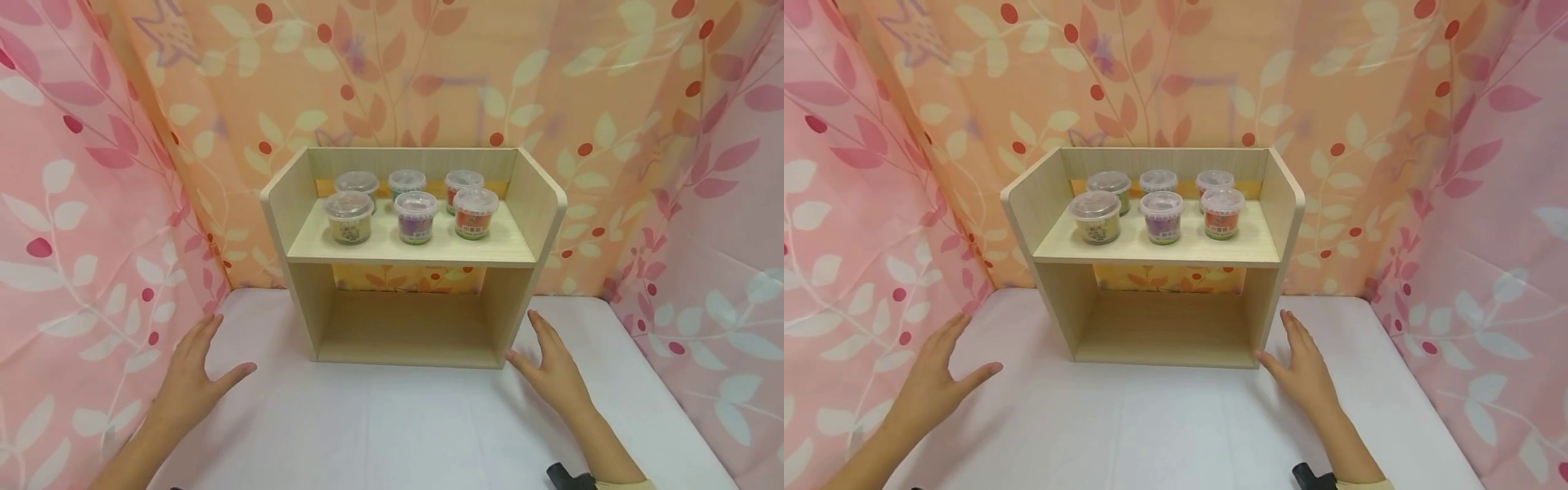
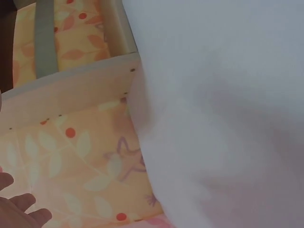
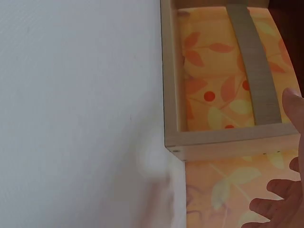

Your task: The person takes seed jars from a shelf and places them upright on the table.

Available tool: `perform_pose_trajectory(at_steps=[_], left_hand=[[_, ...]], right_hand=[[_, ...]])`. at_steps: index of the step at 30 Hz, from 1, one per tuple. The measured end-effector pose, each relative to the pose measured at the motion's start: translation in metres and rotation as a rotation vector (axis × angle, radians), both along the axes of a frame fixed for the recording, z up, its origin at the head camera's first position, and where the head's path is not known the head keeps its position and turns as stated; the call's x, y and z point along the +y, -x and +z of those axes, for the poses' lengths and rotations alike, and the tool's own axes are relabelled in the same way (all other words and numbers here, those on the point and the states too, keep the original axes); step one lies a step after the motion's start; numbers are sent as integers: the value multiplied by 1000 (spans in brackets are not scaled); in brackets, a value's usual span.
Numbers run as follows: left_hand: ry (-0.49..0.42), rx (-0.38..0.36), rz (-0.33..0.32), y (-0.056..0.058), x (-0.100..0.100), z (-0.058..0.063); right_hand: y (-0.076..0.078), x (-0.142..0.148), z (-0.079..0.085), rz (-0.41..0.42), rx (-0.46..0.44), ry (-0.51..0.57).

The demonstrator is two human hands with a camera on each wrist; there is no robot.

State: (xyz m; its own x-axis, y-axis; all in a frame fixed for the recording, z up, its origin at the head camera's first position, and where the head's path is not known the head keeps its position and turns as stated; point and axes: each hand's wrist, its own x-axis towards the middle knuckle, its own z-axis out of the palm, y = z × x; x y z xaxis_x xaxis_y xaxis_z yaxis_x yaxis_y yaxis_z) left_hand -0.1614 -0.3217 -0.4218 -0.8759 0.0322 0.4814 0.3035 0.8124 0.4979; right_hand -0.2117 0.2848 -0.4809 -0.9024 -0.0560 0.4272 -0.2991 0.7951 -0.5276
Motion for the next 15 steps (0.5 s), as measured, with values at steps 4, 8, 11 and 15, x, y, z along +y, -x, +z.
perform_pose_trajectory(at_steps=[4, 8, 11, 15], left_hand=[[-51, -19, 5, -1, 4, 3], [-91, -5, 7, -2, 9, 5], [-105, 19, 1, -3, 13, 6], [-114, 39, -11, -4, 18, 7]], right_hand=[[4, -7, -4, 9, -34, 81], [10, -13, -7, 21, -78, 187], [14, -18, -8, 44, -127, 281], [18, -24, -10, 74, -184, 406]])
